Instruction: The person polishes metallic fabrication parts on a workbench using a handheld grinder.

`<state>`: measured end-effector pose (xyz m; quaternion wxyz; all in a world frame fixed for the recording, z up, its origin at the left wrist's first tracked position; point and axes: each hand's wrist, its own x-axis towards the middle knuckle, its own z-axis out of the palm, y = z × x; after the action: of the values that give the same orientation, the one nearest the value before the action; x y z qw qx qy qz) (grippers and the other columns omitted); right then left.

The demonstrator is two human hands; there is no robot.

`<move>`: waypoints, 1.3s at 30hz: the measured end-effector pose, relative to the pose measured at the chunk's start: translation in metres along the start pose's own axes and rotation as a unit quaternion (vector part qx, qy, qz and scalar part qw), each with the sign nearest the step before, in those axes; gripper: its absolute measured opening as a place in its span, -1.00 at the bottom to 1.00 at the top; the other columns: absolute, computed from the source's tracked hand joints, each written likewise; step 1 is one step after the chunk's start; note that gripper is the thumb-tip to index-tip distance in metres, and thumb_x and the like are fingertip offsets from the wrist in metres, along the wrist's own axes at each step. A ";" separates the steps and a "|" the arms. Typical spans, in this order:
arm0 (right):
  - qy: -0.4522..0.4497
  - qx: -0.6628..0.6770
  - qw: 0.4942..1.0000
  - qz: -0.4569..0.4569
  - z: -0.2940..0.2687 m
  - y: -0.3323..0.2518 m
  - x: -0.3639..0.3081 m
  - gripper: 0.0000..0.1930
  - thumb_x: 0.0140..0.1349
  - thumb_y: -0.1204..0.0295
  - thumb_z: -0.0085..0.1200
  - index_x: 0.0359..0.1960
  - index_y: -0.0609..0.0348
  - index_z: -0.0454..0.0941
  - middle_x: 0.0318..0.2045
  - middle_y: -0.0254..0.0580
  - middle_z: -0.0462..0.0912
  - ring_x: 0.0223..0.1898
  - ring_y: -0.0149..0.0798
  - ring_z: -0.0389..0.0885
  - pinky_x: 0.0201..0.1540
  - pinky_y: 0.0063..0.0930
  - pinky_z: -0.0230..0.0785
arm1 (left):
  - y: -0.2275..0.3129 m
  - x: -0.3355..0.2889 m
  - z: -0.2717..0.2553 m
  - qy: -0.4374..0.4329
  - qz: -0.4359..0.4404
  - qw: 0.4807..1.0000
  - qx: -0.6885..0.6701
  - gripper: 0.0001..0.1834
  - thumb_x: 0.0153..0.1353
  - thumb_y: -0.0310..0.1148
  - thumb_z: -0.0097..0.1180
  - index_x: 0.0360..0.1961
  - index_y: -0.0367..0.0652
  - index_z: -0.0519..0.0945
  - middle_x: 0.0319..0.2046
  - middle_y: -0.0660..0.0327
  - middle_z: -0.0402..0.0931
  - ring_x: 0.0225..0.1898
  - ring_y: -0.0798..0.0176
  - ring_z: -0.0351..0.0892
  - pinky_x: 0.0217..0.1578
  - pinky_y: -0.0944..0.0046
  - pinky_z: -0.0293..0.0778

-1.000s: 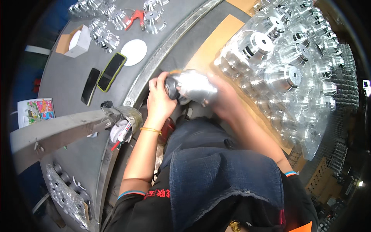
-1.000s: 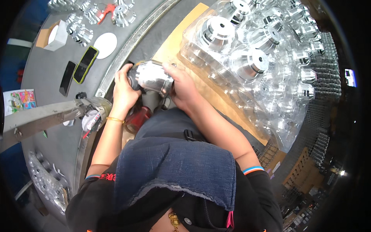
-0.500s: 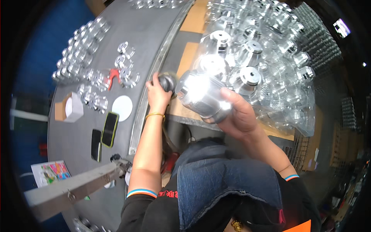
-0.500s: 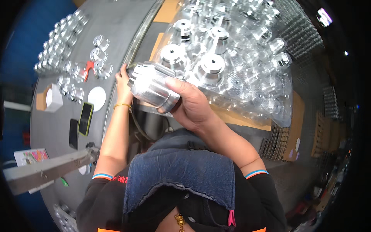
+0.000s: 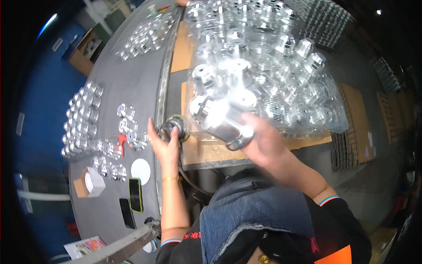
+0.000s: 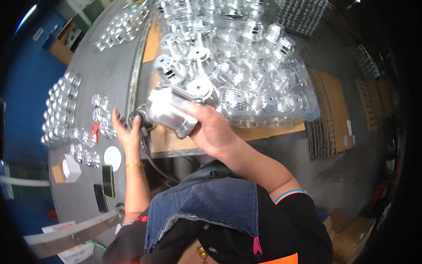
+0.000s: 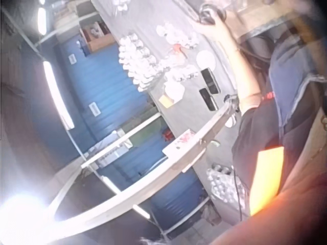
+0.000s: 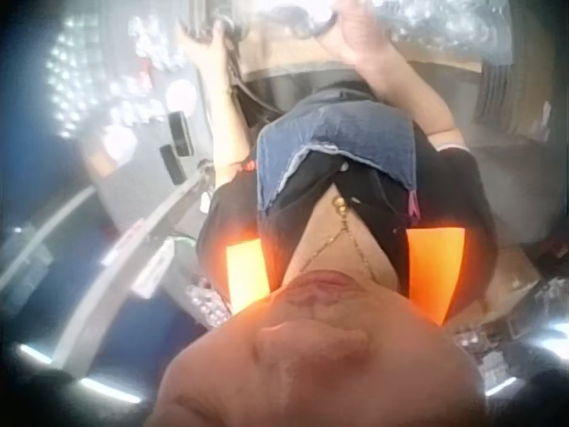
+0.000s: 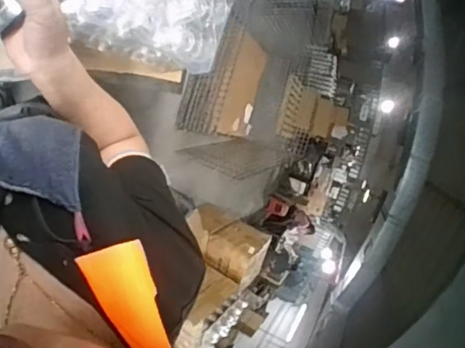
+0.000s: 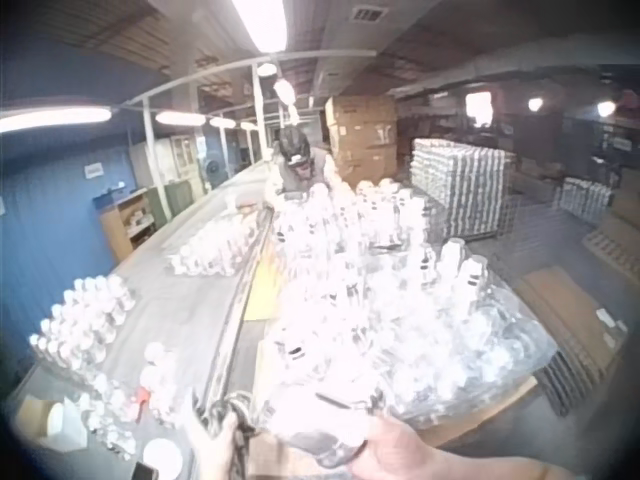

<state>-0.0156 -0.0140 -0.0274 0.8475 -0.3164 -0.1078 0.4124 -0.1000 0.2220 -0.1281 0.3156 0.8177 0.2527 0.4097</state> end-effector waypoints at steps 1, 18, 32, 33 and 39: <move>0.015 -0.010 1.000 -0.024 -0.006 0.005 -0.001 -0.61 0.22 0.35 -0.06 0.07 0.19 0.33 -0.07 -0.15 0.51 -0.17 -0.28 0.54 -0.35 -0.48 0.41 | 0.027 0.002 -0.007 -0.045 -0.042 0.982 -0.178 -0.17 0.00 -0.41 0.22 0.28 -0.16 0.08 0.15 -0.04 0.17 0.09 0.04 0.32 0.08 0.10 0.29; 0.090 -0.203 0.949 -0.222 -0.112 -0.065 -0.089 -0.73 0.22 0.43 0.02 -0.10 0.32 0.53 -0.26 -0.13 0.63 -0.22 -0.40 0.57 -0.11 -0.53 0.39 | 0.209 0.014 0.107 -0.330 0.234 0.902 -0.153 -0.26 -0.26 -0.44 0.39 0.04 -0.15 0.36 -0.07 0.07 0.34 -0.09 0.09 0.46 -0.16 0.19 0.46; 0.250 -0.130 0.915 -0.288 -0.208 -0.118 -0.170 -0.72 0.23 0.39 -0.02 -0.15 0.39 0.52 -0.30 -0.04 0.63 -0.24 -0.26 0.62 -0.12 -0.41 0.45 | 0.329 0.037 0.249 -0.471 0.398 0.781 0.097 -0.26 -0.19 -0.04 0.36 0.07 0.04 0.40 -0.10 -0.08 0.46 -0.13 -0.13 0.51 -0.12 0.06 0.43; 0.260 -0.131 0.913 -0.286 -0.210 -0.121 -0.174 -0.72 0.23 0.39 -0.02 -0.16 0.39 0.52 -0.30 -0.04 0.63 -0.24 -0.26 0.61 -0.12 -0.41 0.45 | 0.340 0.042 0.272 -0.456 0.392 0.794 0.086 -0.25 -0.19 -0.05 0.36 0.08 0.04 0.39 -0.09 -0.09 0.45 -0.12 -0.14 0.50 -0.10 0.06 0.42; 0.304 -0.122 0.894 -0.307 -0.225 -0.133 -0.199 -0.73 0.24 0.40 -0.04 -0.17 0.39 0.52 -0.31 -0.05 0.63 -0.25 -0.27 0.62 -0.13 -0.42 0.46 | 0.360 0.045 0.403 -0.420 0.302 0.852 0.081 -0.11 -0.24 -0.08 0.38 0.17 -0.01 0.28 -0.05 -0.23 0.36 -0.02 -0.19 0.42 0.04 0.11 0.35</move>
<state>0.0417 -0.3281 -0.1032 0.8780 -0.4784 0.0140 -0.0005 0.3143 -0.1145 -0.0323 0.1846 0.9707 -0.1309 0.0809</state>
